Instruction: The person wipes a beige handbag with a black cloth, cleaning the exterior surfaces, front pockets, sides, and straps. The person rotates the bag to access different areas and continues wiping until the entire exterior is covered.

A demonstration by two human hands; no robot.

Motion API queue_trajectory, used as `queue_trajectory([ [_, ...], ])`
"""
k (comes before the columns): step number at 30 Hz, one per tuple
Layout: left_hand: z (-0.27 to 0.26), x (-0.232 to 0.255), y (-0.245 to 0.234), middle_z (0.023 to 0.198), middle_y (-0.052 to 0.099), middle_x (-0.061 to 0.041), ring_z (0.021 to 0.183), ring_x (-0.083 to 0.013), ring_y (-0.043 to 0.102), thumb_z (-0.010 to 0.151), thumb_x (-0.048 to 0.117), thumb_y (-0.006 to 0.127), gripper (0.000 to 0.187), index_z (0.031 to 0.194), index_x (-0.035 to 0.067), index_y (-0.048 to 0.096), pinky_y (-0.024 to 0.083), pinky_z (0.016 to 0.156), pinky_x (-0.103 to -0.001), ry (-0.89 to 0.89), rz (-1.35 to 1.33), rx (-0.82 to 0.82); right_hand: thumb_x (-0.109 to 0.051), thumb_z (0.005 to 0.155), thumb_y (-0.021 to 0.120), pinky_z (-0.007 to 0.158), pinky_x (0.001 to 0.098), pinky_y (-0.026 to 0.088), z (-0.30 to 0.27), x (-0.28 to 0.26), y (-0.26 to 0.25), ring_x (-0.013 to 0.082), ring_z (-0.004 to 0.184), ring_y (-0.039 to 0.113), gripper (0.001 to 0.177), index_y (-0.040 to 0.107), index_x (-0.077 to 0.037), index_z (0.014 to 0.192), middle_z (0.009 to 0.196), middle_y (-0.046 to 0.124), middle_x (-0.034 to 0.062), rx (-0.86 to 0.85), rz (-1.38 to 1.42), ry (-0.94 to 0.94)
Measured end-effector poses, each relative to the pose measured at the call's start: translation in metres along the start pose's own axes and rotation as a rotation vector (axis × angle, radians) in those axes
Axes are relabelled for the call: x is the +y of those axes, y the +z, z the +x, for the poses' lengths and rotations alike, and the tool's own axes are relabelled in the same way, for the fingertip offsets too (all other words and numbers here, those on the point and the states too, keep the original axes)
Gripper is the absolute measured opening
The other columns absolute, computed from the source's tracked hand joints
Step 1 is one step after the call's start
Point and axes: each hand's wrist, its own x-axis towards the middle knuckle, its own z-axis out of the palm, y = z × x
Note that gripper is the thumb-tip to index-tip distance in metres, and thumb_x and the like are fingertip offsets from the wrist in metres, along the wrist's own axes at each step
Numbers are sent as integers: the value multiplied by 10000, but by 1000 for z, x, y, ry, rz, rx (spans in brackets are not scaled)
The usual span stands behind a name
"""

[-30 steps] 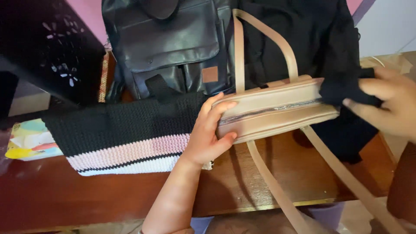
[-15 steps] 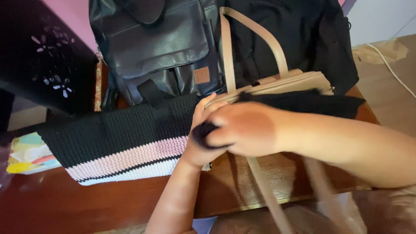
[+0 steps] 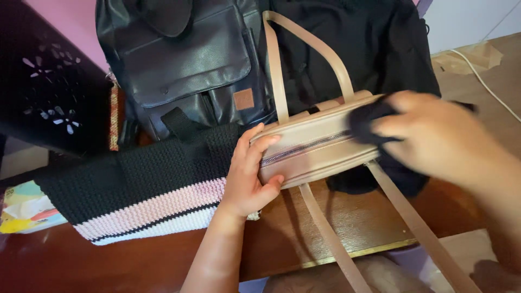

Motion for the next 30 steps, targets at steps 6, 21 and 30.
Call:
queue_trajectory([
  [6,1,1,0,1535,381,-241,1528,-349,351,760,163,691,716,1444,163,481,308,1243,-476,1,-60,21,-262,882,707,720,464,520,-34,81,75,377,894,671,126,706,-231,1004,1002,632,130,275,-13,220],
  [21,-7,-2,5,1549,338,-270,1516,-427,373,691,254,641,781,1442,132,468,310,1255,-521,69,-39,22,-213,779,727,493,515,520,59,-115,-9,367,728,624,68,679,-178,812,863,569,128,212,221,-747],
  [30,-4,1,4,1529,394,-244,1418,-446,451,688,259,717,738,1394,165,523,333,1184,-565,49,-8,30,-220,749,717,729,478,561,14,-24,23,333,998,675,191,749,-294,922,1116,676,76,455,193,-312],
])
